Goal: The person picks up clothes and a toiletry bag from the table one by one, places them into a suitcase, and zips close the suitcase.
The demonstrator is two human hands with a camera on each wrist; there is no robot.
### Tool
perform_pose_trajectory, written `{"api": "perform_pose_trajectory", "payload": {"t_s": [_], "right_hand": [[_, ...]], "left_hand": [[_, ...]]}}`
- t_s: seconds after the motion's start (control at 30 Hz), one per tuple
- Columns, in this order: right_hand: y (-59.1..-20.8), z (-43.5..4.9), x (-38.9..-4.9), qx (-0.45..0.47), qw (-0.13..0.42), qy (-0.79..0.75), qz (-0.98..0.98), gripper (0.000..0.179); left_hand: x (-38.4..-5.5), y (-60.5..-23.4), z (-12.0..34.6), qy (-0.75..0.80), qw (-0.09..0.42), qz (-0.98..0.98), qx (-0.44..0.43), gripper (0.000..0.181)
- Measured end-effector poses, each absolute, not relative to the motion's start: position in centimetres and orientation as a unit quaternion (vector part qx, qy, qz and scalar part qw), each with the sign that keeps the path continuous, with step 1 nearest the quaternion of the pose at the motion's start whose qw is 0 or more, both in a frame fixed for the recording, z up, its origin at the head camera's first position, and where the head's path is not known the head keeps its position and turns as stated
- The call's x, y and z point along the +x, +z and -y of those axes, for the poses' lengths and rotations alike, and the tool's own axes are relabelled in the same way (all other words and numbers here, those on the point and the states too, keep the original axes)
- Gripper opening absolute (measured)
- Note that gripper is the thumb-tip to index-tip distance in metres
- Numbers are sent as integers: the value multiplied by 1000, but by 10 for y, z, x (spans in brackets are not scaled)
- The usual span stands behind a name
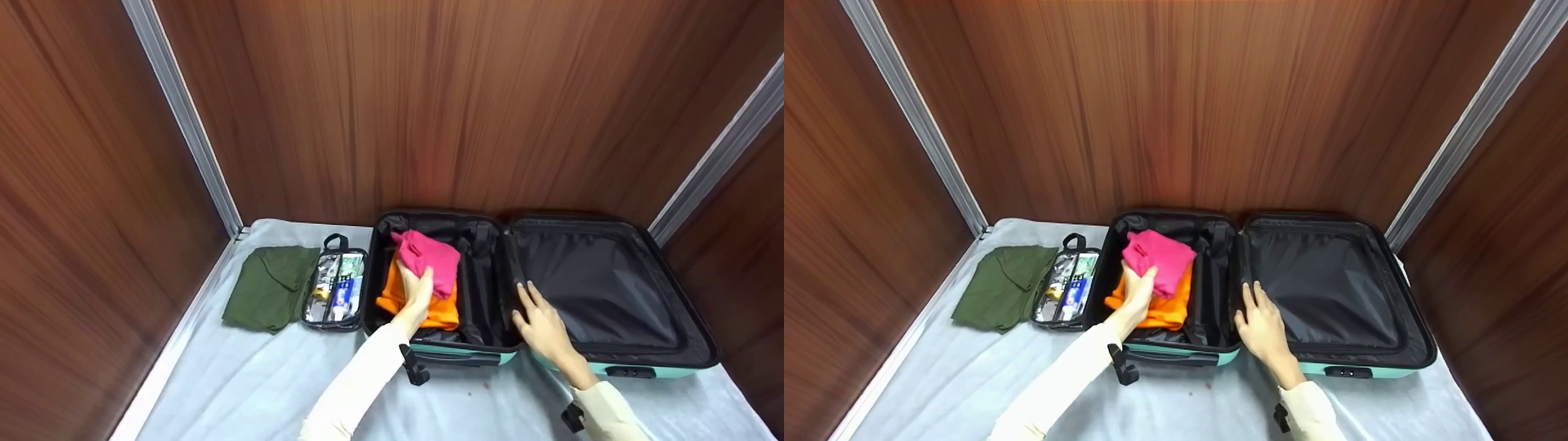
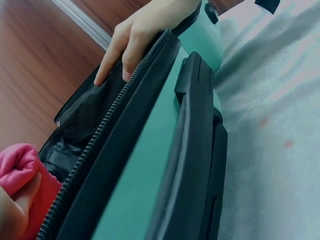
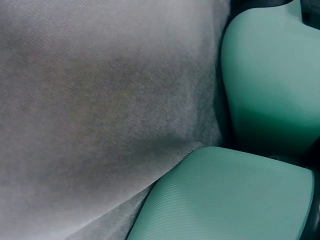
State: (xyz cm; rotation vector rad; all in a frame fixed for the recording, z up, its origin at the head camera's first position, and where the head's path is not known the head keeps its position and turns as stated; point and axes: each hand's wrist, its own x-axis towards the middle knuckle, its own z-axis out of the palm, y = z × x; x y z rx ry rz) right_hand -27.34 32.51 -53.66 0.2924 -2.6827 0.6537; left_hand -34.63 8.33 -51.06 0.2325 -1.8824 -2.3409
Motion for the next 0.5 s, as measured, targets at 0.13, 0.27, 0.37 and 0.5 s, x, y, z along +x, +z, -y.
{"api": "perform_pose_trajectory", "payload": {"t_s": [0.13,0.27,0.37,0.5], "right_hand": [[-536,-325,-273,107,188,231,949,57],[-536,-325,-274,109,185,233,948,57],[-538,-327,-275,111,184,231,949,57],[-539,-326,-275,112,192,230,947,57]], "left_hand": [[-344,-507,-82,-801,31,590,97,87],[-342,-506,-82,-823,5,557,115,90],[-341,-506,-83,-811,-3,570,131,85],[-340,-507,-83,-773,-8,619,140,79]]}}
